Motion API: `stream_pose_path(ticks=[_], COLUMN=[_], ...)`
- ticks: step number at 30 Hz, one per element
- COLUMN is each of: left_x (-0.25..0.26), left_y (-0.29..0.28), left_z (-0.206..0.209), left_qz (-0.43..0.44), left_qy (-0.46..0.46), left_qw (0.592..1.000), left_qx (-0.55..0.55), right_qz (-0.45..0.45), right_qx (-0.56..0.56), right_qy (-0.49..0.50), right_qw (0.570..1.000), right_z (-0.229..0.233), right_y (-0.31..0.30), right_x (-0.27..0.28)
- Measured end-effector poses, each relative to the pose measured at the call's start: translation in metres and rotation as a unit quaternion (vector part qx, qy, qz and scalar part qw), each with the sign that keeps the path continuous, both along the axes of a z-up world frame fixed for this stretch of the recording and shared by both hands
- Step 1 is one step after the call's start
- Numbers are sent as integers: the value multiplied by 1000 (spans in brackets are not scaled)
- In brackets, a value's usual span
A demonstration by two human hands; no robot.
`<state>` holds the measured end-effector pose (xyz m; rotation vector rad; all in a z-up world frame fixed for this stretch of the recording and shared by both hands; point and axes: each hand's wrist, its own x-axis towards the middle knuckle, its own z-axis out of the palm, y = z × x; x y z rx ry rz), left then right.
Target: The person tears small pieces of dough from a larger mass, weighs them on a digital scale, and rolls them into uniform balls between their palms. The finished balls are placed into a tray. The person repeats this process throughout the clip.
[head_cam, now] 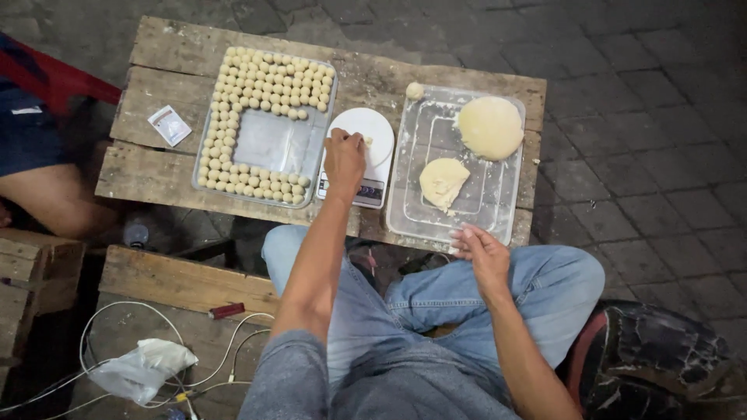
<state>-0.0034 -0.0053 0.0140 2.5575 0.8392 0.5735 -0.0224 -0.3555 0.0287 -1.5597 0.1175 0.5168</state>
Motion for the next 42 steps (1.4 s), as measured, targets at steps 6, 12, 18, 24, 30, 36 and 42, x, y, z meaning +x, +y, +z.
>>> stream_pose_path(ticks=[6, 12, 18, 24, 30, 36, 42], left_x=[-23, -107, -119, -123, -133, -136, -135], left_y=[-59, -158, -196, -209, -192, -190, -195], left_z=[6, 41, 31, 13, 35, 39, 35], left_qz=[-24, -178, 25, 116, 76, 75, 107], left_qy=[-87, -131, -110, -215, -198, -211, -166], left_qw=[976, 873, 857, 698, 660, 527, 619], left_qx=[-199, -435, -502, -674, -721, -820, -760], right_qz=[-3, 56, 5, 74, 60, 81, 111], right_qx=[-14, -28, -45, -128, 49, 77, 36], right_qy=[-47, -72, -57, -257, -47, 41, -79], right_qw=[999, 995, 997, 955, 996, 993, 990], right_z=[27, 15, 27, 38, 18, 14, 42], right_y=[19, 25, 36, 36, 26, 18, 31], right_x=[-1, -12, -33, -40, -26, -18, -26])
